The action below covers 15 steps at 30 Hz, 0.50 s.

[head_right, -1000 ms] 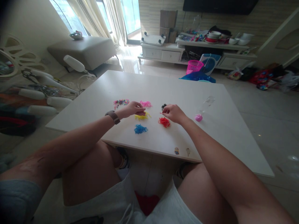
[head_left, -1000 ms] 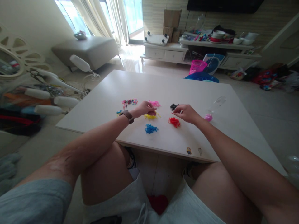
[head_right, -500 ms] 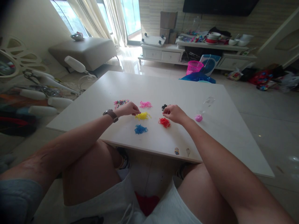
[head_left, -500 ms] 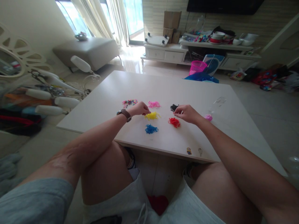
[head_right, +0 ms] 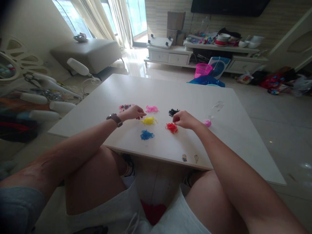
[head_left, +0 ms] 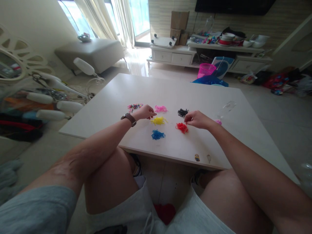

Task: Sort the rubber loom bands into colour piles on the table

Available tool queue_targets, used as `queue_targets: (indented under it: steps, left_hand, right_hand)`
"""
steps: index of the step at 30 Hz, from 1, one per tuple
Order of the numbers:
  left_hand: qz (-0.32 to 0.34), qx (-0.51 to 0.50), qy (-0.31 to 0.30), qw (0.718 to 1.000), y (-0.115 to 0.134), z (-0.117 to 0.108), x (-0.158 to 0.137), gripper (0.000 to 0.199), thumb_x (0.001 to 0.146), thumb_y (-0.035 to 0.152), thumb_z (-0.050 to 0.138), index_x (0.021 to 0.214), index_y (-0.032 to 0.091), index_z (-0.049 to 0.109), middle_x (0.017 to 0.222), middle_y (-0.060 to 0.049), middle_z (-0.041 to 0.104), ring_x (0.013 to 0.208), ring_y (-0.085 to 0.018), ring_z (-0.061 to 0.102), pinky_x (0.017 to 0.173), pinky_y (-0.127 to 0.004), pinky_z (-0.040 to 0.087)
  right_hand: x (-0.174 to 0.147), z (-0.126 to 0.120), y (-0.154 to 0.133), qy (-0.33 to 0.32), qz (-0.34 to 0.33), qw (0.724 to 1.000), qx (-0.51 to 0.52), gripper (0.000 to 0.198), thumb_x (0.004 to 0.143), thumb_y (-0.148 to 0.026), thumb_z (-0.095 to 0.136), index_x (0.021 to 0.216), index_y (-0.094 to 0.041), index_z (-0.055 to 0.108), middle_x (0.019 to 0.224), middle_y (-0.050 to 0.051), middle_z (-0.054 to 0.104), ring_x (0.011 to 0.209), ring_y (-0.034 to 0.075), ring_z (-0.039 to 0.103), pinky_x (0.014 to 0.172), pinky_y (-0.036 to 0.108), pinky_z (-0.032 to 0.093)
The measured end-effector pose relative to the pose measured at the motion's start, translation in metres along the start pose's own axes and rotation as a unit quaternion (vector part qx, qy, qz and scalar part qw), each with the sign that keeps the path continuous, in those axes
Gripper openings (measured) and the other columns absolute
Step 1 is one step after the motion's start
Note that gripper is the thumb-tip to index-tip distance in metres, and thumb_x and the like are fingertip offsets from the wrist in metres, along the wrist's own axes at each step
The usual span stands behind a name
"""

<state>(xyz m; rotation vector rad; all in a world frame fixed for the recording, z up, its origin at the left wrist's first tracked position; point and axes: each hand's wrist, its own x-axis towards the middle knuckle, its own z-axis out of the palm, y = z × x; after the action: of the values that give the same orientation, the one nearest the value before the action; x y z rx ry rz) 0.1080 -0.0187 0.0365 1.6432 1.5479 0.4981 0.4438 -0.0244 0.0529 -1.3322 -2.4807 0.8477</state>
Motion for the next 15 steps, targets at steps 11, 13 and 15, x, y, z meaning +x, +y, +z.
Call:
queue_targets:
  steps: [11,13,15]
  left_hand:
    - [-0.029,0.014,0.115,0.993,-0.01,-0.03,0.005,0.017,0.076,0.029,0.076,0.071,0.013,0.072,0.071,-0.008,0.073,0.057,-0.013,0.061,0.05,-0.021,0.042]
    - [-0.045,-0.004,0.167,0.985,-0.016,-0.043,0.004,0.014,0.075,0.027,0.074,0.072,0.013,0.071,0.071,-0.008,0.073,0.057,-0.013,0.061,0.051,-0.022,0.042]
    - [-0.063,-0.035,0.212,0.975,-0.027,-0.056,0.003,0.013,0.073,0.025,0.073,0.073,0.012,0.071,0.071,-0.009,0.072,0.056,-0.013,0.06,0.051,-0.023,0.042]
  right_hand:
    - [0.0,0.002,0.006,-0.074,0.028,0.997,0.021,0.01,0.067,-0.016,0.067,0.074,-0.019,0.074,0.071,0.001,0.071,0.068,0.015,0.063,0.059,0.023,0.045]
    - [0.0,0.002,0.007,-0.077,0.03,0.996,0.021,0.011,0.067,-0.016,0.067,0.075,-0.019,0.075,0.072,0.001,0.071,0.069,0.015,0.063,0.059,0.023,0.045]
    - [0.0,0.002,0.007,-0.076,0.031,0.997,0.014,0.013,0.067,-0.016,0.068,0.077,-0.019,0.076,0.073,0.001,0.072,0.069,0.015,0.064,0.059,0.023,0.045]
